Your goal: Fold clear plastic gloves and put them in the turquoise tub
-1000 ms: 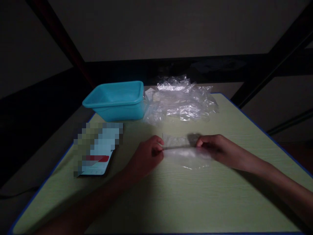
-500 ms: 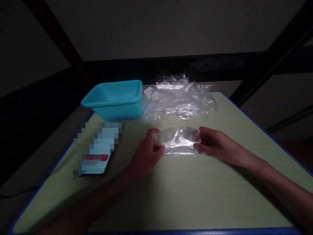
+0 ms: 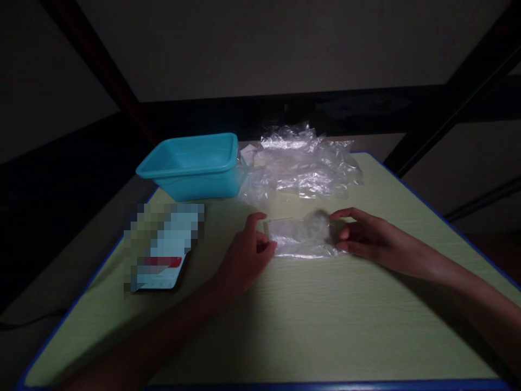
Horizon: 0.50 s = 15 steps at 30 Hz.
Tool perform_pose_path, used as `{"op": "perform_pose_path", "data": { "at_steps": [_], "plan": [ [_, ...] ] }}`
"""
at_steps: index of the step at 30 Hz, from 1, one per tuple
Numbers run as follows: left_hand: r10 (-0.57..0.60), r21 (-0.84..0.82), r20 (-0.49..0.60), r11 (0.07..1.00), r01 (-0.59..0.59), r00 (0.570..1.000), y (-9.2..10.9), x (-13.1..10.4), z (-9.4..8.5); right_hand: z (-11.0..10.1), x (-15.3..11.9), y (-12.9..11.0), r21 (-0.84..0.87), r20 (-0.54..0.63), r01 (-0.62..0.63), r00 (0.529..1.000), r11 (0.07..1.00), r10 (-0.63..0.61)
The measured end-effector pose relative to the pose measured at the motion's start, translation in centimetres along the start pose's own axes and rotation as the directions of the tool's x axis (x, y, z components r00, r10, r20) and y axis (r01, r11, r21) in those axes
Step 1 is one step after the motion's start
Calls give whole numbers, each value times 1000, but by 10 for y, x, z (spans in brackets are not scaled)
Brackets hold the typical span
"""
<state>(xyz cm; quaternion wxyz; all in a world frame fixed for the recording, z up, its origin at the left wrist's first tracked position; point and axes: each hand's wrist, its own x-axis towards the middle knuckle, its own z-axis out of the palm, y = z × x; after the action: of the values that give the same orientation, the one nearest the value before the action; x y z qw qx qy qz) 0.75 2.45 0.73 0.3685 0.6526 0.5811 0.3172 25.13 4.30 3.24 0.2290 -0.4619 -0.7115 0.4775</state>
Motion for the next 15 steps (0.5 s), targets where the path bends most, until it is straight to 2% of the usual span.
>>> {"op": "perform_pose_path", "data": {
  "at_steps": [5, 15],
  "plan": [
    [1, -3, 9, 1000, -1, 1000, 0, 0, 0, -5, -2, 5, -7, 5, -16, 1000, 1000, 16],
    [8, 19, -7, 1000, -8, 1000, 0, -1, 1, -5, -3, 10, 35, -62, 1, 998, 999, 1]
  ]
}}
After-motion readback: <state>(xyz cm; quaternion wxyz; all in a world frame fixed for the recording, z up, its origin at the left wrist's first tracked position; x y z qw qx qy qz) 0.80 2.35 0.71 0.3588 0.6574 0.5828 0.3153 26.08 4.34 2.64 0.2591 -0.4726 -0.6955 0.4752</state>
